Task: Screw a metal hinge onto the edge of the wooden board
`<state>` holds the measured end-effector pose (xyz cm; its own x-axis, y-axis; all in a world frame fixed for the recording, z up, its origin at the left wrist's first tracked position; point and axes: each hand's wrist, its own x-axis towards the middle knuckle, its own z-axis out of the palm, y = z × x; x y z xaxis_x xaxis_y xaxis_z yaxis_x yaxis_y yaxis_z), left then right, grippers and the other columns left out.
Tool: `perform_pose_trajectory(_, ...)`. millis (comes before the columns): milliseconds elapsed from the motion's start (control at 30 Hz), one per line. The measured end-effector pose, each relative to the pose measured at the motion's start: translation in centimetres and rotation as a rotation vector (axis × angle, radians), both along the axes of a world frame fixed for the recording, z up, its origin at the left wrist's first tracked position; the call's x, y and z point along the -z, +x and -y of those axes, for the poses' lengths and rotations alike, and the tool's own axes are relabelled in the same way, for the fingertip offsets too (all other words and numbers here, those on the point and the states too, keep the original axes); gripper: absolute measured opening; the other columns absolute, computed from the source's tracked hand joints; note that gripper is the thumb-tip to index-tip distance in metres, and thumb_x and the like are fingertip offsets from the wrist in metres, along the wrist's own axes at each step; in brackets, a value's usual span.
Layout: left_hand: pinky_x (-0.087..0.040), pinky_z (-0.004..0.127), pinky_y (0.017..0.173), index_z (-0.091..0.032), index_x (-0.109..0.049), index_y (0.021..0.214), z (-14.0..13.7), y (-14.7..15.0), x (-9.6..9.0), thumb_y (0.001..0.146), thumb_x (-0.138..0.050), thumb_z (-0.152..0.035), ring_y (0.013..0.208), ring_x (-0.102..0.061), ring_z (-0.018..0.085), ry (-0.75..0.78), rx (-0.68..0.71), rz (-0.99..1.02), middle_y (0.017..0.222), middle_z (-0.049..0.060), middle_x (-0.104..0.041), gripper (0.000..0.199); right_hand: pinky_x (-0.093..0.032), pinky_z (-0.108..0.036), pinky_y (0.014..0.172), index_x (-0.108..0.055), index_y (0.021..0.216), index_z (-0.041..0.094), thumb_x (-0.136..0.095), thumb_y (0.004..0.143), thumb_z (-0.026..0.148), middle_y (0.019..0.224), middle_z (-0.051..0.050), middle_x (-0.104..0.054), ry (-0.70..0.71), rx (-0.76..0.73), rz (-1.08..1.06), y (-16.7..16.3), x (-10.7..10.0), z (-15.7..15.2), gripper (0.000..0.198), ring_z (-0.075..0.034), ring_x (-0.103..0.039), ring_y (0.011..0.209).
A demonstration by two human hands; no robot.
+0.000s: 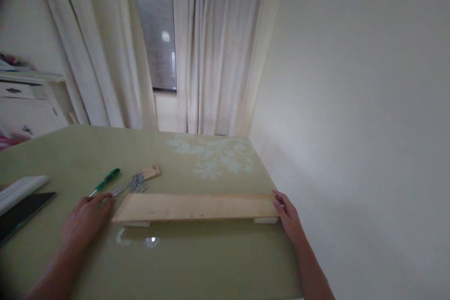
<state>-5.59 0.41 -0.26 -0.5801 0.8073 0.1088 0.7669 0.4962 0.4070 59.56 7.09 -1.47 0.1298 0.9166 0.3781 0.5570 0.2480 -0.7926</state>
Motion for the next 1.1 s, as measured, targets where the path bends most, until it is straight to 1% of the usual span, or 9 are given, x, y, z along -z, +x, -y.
perform_pose_trajectory(100, -0.055, 0.059, 0.1, -0.017, -0.08, 0.125, 0.1, 0.1, -0.1, 0.103, -0.035, -0.057, 0.12, -0.068, 0.046, 0.026, 0.025, -0.013, 0.137, 0.026, -0.065, 0.064, -0.062, -0.046, 0.093, -0.075, 0.128, 0.021, -0.058, 0.093, 0.072, 0.118, -0.014, -0.08, -0.006, -0.01, 0.002, 0.0, -0.1, 0.1, 0.064, -0.035, -0.073, 0.112)
perform_pose_trajectory(200, -0.054, 0.06, 0.103, -0.016, -0.077, 0.129, 0.1, 0.2, 0.0, 0.105, -0.031, -0.056, 0.124, -0.067, 0.047, 0.01, 0.055, -0.06, 0.141, 0.027, -0.064, 0.065, -0.062, -0.045, 0.093, -0.075, 0.13, 0.021, -0.058, 0.094, 0.071, 0.12, -0.014, -0.079, -0.015, -0.019, 0.003, -0.1, -0.1, 0.1, 0.063, -0.034, -0.073, 0.113)
perform_pose_trajectory(267, -0.053, 0.058, 0.107, -0.018, -0.077, 0.129, -0.1, 0.2, -0.1, 0.105, -0.03, -0.055, 0.128, -0.065, 0.046, -0.002, 0.088, -0.091, 0.143, 0.024, -0.065, 0.064, -0.062, -0.045, 0.093, -0.074, 0.129, 0.022, -0.059, 0.094, 0.071, 0.12, -0.014, -0.079, -0.02, -0.02, 0.001, -0.1, -0.1, 0.2, 0.062, -0.034, -0.073, 0.112)
perform_pose_trajectory(433, -0.054, 0.054, 0.106, -0.018, -0.081, 0.11, 0.0, 0.1, 0.3, 0.1, -0.039, -0.061, 0.122, -0.068, 0.042, 0.015, 0.144, -0.082, 0.132, 0.02, -0.072, 0.06, -0.062, -0.044, 0.091, -0.073, 0.129, 0.022, -0.058, 0.094, 0.071, 0.118, -0.014, -0.079, -0.022, -0.021, -0.008, -0.1, -0.1, 0.2, 0.062, -0.033, -0.073, 0.11)
perform_pose_trajectory(567, -0.053, 0.053, 0.108, -0.019, -0.08, 0.117, 0.2, -0.4, 1.3, 0.1, -0.038, -0.056, 0.12, -0.068, 0.04, 0.096, 0.168, -0.045, 0.129, 0.019, -0.076, 0.058, -0.062, -0.044, 0.091, -0.073, 0.129, 0.022, -0.058, 0.095, 0.071, 0.119, -0.013, -0.079, -0.021, -0.029, -0.01, -0.2, -0.2, 0.3, 0.062, -0.034, -0.073, 0.111)
perform_pose_trajectory(700, -0.054, 0.053, 0.105, -0.018, -0.077, 0.126, 0.4, -0.6, 2.0, 0.101, -0.034, -0.05, 0.119, -0.069, 0.041, 0.118, 0.167, -0.015, 0.127, 0.019, -0.078, 0.059, -0.062, -0.045, 0.092, -0.073, 0.128, 0.023, -0.058, 0.094, 0.072, 0.118, -0.013, -0.078, -0.017, -0.029, -0.02, -0.3, -0.2, 0.3, 0.062, -0.034, -0.072, 0.111)
perform_pose_trajectory(867, -0.054, 0.051, 0.102, -0.018, -0.078, 0.12, 0.4, -0.7, 1.9, 0.102, -0.034, -0.05, 0.116, -0.07, 0.04, 0.126, 0.19, -0.004, 0.126, 0.019, -0.077, 0.058, -0.062, -0.045, 0.092, -0.073, 0.129, 0.021, -0.059, 0.094, 0.072, 0.121, -0.015, -0.078, -0.015, -0.028, -0.025, -0.4, -0.2, 0.3, 0.063, -0.034, -0.073, 0.113)
perform_pose_trajectory(1000, -0.055, 0.048, 0.101, -0.018, -0.077, 0.111, 0.4, -0.4, 1.5, 0.101, -0.035, -0.047, 0.111, -0.072, 0.038, 0.142, 0.163, -0.016, 0.12, 0.02, -0.076, 0.052, -0.062, -0.045, 0.09, -0.074, 0.126, 0.022, -0.06, 0.092, 0.072, 0.118, -0.014, -0.079, -0.006, -0.019, -0.02, -0.6, -0.1, 0.2, 0.063, -0.033, -0.073, 0.109)
perform_pose_trajectory(1100, -0.057, 0.049, 0.093, -0.018, -0.073, 0.115, 0.7, 0.3, 0.6, 0.101, -0.036, -0.047, 0.108, -0.073, 0.039, 0.197, 0.049, 0.052, 0.117, 0.021, -0.076, 0.049, -0.063, -0.044, 0.088, -0.074, 0.124, 0.023, -0.061, 0.09, 0.073, 0.114, -0.013, -0.079, 0.007, 0.008, -0.017, -0.6, -0.1, 0.1, 0.062, -0.033, -0.074, 0.107)
